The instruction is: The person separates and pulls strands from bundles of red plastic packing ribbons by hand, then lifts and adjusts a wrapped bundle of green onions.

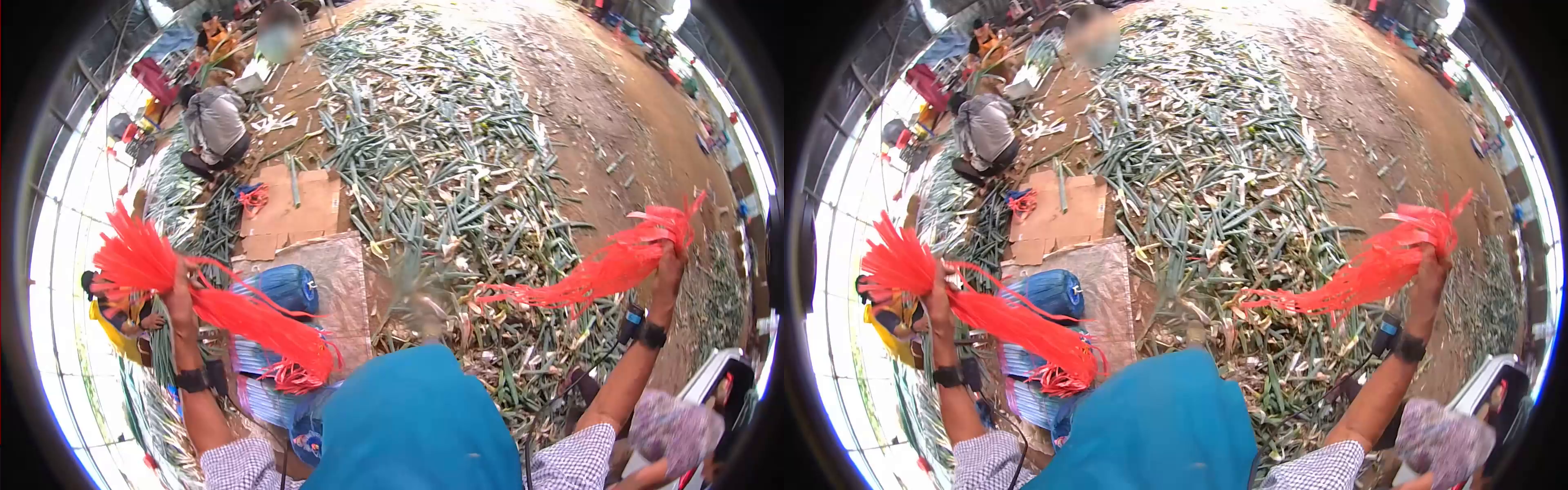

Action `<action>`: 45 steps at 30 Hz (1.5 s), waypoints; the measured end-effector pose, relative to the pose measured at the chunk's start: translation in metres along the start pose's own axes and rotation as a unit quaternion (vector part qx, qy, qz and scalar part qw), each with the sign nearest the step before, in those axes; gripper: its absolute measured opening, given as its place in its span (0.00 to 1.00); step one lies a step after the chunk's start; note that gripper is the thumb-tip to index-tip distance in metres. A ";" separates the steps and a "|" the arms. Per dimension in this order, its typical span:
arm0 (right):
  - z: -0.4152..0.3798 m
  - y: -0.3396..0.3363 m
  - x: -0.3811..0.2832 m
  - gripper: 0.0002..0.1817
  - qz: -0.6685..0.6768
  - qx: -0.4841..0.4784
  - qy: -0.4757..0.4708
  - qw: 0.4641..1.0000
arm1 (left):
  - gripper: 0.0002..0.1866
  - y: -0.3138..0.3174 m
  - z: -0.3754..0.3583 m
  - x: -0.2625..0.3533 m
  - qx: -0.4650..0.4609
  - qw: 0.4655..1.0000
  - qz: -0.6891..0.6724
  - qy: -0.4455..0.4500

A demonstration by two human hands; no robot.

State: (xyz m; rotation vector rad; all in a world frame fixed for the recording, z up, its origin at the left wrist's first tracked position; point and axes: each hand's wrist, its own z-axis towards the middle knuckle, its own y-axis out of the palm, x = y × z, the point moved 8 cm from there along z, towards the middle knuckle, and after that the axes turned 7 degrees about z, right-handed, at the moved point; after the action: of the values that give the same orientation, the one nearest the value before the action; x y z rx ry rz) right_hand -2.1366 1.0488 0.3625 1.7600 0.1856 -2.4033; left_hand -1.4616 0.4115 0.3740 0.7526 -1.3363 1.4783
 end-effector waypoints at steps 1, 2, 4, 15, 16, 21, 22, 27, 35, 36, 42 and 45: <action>0.017 0.003 0.014 0.13 0.032 0.018 0.010 0.999 | 0.14 -0.002 0.013 0.024 0.019 1.000 0.007 0.022; 0.034 0.004 0.031 0.14 0.062 0.036 0.022 0.997 | 0.14 -0.006 0.023 0.041 0.023 0.999 0.005 0.042; 0.058 0.017 0.045 0.12 0.064 0.069 0.033 0.995 | 0.14 -0.015 0.034 0.071 0.034 0.996 0.000 0.080; 0.173 0.237 0.074 0.11 -0.334 -0.172 -0.170 0.911 | 0.12 0.002 0.051 -0.069 0.087 0.992 -0.025 -0.082; 0.190 0.250 0.086 0.12 -0.311 -0.185 -0.120 0.924 | 0.12 0.008 0.059 -0.082 0.096 0.990 -0.035 -0.092; 0.229 0.374 0.070 0.12 0.023 -0.053 0.016 0.998 | 0.10 0.043 0.142 -0.130 0.105 0.984 -0.082 -0.118; 0.236 0.410 0.053 0.12 -0.118 -0.112 -0.082 0.983 | 0.10 0.049 0.164 -0.137 0.103 0.985 -0.070 -0.117; 0.288 0.507 0.067 0.16 0.004 -0.137 -0.071 0.988 | 0.10 0.092 0.282 -0.127 0.073 0.982 -0.080 -0.153; 0.360 0.579 0.098 0.22 0.088 -0.105 -0.079 0.987 | 0.09 0.129 0.421 -0.081 0.056 0.988 -0.099 -0.100; 0.369 0.589 0.099 0.22 0.078 -0.101 -0.088 0.988 | 0.10 0.136 0.436 -0.079 0.066 0.987 -0.101 -0.108; 0.485 0.743 0.160 0.19 0.086 -0.130 0.012 0.988 | 0.11 0.181 0.535 -0.083 0.124 0.983 -0.073 -0.118; 0.532 0.878 0.219 0.21 0.292 -0.290 0.132 0.902 | 0.11 0.203 0.578 -0.087 0.140 0.975 -0.082 -0.150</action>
State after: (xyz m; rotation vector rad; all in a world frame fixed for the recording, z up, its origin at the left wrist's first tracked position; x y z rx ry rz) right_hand -2.5236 0.0747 0.3075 1.5492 0.3124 -1.4854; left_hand -1.7110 -0.1544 0.3398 1.2818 -1.2608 1.4769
